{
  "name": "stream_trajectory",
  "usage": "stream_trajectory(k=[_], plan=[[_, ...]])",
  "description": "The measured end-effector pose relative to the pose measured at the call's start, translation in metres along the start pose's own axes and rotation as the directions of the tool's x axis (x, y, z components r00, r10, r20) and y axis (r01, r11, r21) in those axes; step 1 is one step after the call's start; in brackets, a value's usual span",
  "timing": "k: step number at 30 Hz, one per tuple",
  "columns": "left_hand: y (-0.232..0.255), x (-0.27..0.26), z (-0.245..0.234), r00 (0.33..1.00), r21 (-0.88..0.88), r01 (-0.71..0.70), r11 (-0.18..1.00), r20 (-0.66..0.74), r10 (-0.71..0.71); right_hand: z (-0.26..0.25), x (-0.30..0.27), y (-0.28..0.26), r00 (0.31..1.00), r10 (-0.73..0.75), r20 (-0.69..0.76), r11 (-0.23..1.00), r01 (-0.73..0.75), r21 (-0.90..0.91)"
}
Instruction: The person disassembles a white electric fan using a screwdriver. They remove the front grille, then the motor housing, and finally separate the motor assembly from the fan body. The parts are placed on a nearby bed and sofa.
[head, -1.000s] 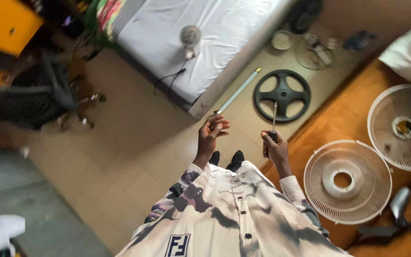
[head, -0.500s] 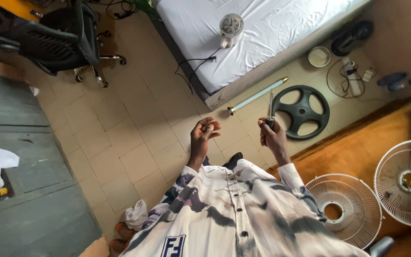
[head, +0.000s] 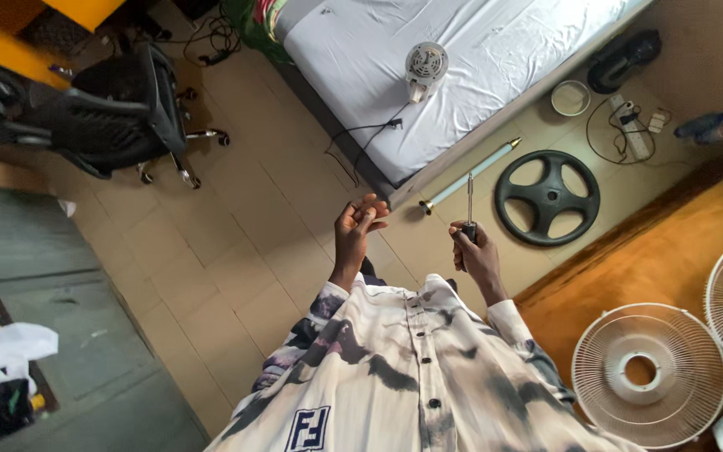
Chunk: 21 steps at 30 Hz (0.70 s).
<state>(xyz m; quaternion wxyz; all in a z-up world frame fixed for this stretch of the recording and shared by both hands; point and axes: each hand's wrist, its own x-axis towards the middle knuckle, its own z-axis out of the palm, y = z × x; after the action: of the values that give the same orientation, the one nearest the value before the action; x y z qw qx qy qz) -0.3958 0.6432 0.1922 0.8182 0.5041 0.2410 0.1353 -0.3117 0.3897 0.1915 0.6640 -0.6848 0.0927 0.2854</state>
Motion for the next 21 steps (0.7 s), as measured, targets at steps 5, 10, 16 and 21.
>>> stream_trajectory(k=[5, 10, 16, 21], plan=[[0.032, 0.032, -0.046, 0.997, 0.010, 0.014, 1.000, 0.072, -0.015, 0.062, 0.001, 0.002, 0.996, 0.000, -0.093, 0.998, 0.005, 0.058], [0.060, 0.055, -0.069, 0.993, 0.021, 0.055, 0.998, 0.100, -0.057, 0.100, 0.012, -0.001, 0.991, 0.005, -0.131, 0.997, 0.005, 0.078], [0.069, 0.077, -0.074, 0.995, -0.006, 0.064, 0.998, 0.079, -0.063, 0.115, 0.038, -0.010, 0.995, -0.001, -0.095, 0.999, 0.005, 0.043], [0.061, 0.095, -0.075, 0.995, -0.042, 0.081, 0.996, 0.064, -0.078, 0.125, 0.080, -0.027, 0.997, 0.011, -0.082, 1.000, -0.010, 0.006]])
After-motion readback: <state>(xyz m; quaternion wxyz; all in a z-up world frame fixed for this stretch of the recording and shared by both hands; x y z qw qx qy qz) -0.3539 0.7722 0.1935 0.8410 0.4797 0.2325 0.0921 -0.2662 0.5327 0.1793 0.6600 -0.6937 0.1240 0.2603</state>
